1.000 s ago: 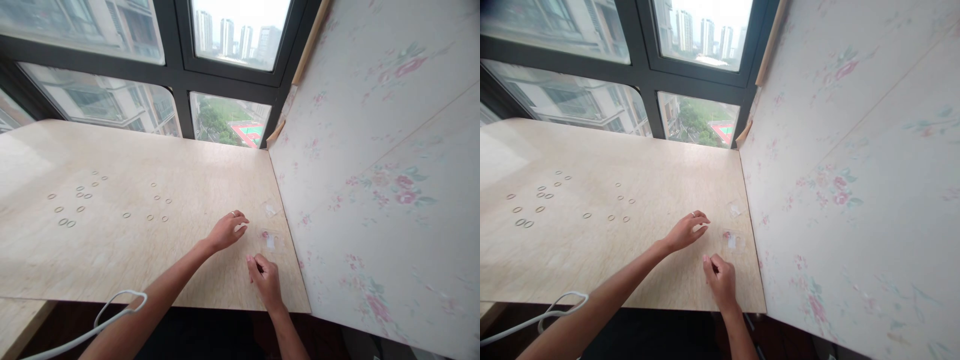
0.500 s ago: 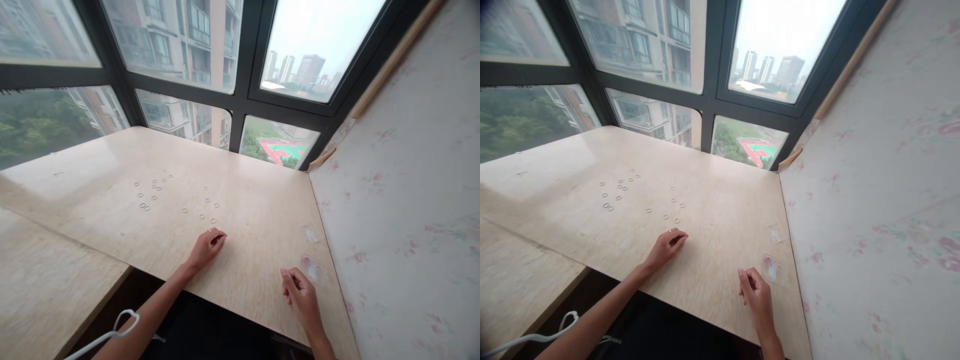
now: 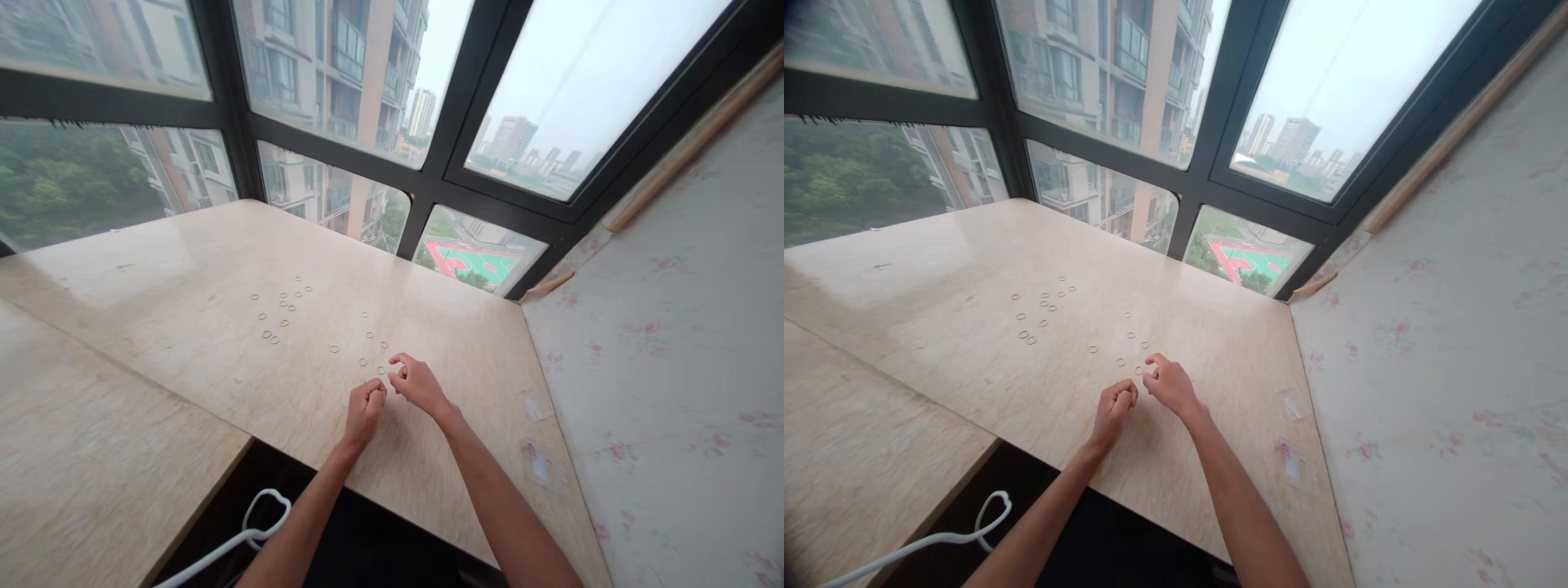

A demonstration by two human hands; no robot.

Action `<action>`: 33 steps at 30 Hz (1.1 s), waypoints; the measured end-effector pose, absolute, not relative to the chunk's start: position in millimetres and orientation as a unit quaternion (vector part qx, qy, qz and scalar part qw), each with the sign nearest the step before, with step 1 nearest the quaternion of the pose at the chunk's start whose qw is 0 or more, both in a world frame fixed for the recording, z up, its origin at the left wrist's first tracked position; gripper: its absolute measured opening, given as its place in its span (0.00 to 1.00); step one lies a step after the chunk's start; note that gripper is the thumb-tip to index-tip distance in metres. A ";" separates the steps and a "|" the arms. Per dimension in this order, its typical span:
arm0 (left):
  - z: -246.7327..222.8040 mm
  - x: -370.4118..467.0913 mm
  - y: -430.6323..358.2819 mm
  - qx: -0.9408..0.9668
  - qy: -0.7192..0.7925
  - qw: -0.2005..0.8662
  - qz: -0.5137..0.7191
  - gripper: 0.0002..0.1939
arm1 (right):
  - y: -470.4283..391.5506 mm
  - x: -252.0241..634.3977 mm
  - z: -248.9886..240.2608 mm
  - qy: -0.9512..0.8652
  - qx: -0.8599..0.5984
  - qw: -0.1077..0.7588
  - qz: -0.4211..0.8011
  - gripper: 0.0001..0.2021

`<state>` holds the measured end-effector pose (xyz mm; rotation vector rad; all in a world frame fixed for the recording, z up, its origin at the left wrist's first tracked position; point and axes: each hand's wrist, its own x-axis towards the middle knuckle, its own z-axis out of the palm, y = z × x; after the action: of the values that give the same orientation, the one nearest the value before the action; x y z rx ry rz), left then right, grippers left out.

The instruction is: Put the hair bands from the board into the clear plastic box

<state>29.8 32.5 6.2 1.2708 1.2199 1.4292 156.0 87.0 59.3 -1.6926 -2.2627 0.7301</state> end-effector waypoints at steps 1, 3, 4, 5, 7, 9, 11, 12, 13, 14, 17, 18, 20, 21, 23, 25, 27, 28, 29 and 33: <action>5.5 30.1 32.6 0.505 0.484 0.425 0.574 0.10 | 94.5 149.0 57.1 -0.778 -0.580 0.087 0.226 0.12; 4.0 30.9 32.8 0.501 0.483 0.426 0.578 0.10 | 104.8 139.3 52.3 -0.783 -0.586 0.061 0.201 0.10; 3.3 31.3 33.0 0.500 0.483 0.424 0.580 0.10 | 107.9 136.4 50.2 -0.784 -0.589 0.048 0.190 0.09; 2.6 31.5 33.2 0.501 0.484 0.422 0.580 0.10 | 109.8 134.7 48.5 -0.786 -0.591 0.035 0.179 0.07; 1.3 31.9 33.4 0.504 0.484 0.418 0.580 0.10 | 111.0 133.9 46.4 -0.788 -0.593 0.014 0.163 0.06; 0.2 32.0 33.4 0.510 0.483 0.415 0.578 0.10 | 110.2 135.1 46.1 -0.790 -0.593 -0.002 0.156 0.06; -0.4 31.8 33.1 0.516 0.484 0.410 0.576 0.10 | 108.4 137.5 47.1 -0.789 -0.593 -0.010 0.159 0.06; -0.5 31.6 32.8 0.518 0.486 0.407 0.574 0.10 | 107.4 139.0 47.8 -0.788 -0.593 -0.013 0.163 0.06; -0.5 31.4 32.5 0.519 0.487 0.404 0.574 0.10 | 106.4 140.7 48.6 -0.787 -0.593 -0.013 0.170 0.05; -0.2 31.1 32.2 0.519 0.489 0.402 0.574 0.10 | 105.4 142.7 49.4 -0.785 -0.594 -0.013 0.178 0.05; 1.1 30.6 31.5 0.518 0.493 0.399 0.574 0.10 | 101.7 150.8 50.9 -0.779 -0.595 -0.002 0.201 0.04; 1.7 30.5 31.4 0.518 0.495 0.398 0.574 0.10 | 100.2 154.3 51.3 -0.777 -0.594 0.005 0.208 0.04; 2.7 30.5 31.5 0.518 0.498 0.394 0.573 0.11 | 96.1 162.1 51.8 -0.774 -0.591 0.025 0.224 0.03; 3.1 30.5 31.5 0.517 0.501 0.394 0.572 0.11 | 93.5 166.4 52.1 -0.773 -0.589 0.037 0.233 0.03; 3.8 30.6 31.9 0.515 0.505 0.395 0.569 0.11 | 87.1 175.3 53.1 -0.768 -0.584 0.064 0.254 0.03; 4.4 30.8 32.2 0.514 0.508 0.397 0.566 0.11 | 79.4 184.4 54.7 -0.759 -0.581 0.092 0.277 0.03; 5.2 30.9 32.6 0.513 0.508 0.399 0.565 0.11 | 71.0 193.2 56.4 -0.748 -0.581 0.121 0.297 0.02; 5.8 31.0 32.6 0.513 0.509 0.399 0.564 0.11 | 66.6 197.5 57.2 -0.742 -0.583 0.133 0.303 0.02; 6.5 31.0 32.7 0.512 0.510 0.400 0.564 0.11 | 62.2 201.8 57.9 -0.735 -0.585 0.145 0.310 0.02; 9.8 31.1 32.4 0.506 0.515 0.407 0.559 0.11 | 45.5 219.6 59.5 -0.683 -0.598 0.210 0.364 0.02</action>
<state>31.1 32.4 9.8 1.2768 1.2987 1.4097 219.6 45.5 59.5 -1.6623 -1.8982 1.0131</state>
